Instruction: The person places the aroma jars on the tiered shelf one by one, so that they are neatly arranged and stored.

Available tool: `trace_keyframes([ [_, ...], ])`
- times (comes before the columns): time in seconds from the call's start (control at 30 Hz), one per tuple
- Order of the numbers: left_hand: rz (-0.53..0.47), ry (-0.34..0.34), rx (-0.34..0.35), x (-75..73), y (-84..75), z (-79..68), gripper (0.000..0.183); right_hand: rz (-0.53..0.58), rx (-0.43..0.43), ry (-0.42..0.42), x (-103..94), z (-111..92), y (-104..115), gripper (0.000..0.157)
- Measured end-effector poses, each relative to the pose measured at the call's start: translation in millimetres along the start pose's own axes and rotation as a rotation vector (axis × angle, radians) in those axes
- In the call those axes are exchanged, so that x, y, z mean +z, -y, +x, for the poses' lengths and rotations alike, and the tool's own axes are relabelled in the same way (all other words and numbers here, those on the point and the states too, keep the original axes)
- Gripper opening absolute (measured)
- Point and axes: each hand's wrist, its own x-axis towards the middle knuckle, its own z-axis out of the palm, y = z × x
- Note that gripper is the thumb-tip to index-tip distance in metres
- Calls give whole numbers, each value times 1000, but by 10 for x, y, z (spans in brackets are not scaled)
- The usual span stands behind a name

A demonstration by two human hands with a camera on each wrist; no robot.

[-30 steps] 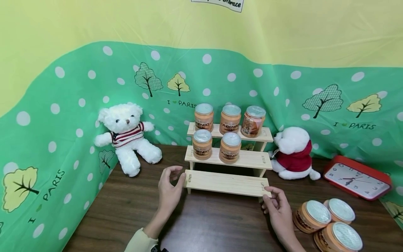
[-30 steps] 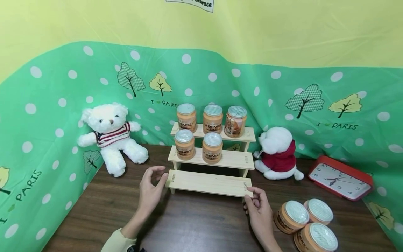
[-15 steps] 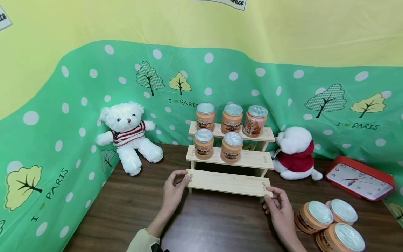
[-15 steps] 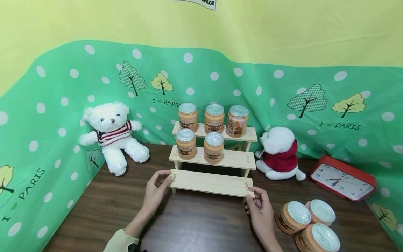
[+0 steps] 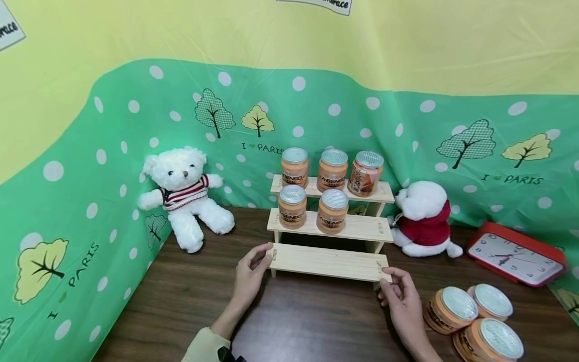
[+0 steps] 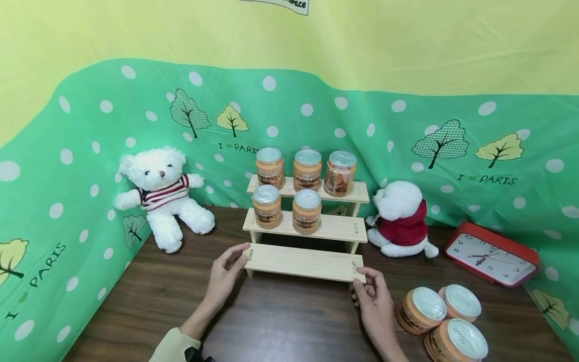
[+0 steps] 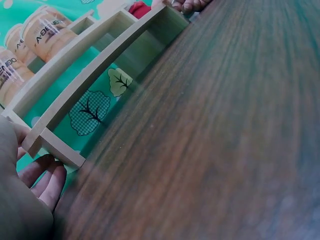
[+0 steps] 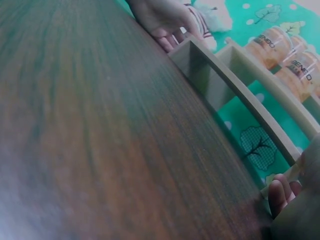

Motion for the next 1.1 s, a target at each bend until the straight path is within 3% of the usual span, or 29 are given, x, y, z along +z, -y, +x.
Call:
trace_keyframes([
  [0.33,24,-1,129,-39,119,-5,28,-90,-41,-4,9,-47,4,30],
  [0.63,38,-9,135,-39,96,-13,27,-190,-43,-34,25,-132,38,41],
  [0.83,21,-1,53,-15,33,-11,29,-230,6,-77,-14,-216,51,46],
  [1.0,17,-2,57,-3,39,-3,28,-152,34,-74,-45,-317,122,43],
  [1.1,31,-9,108,-1,71,-2,26,-85,36,-73,-63,-386,183,41],
])
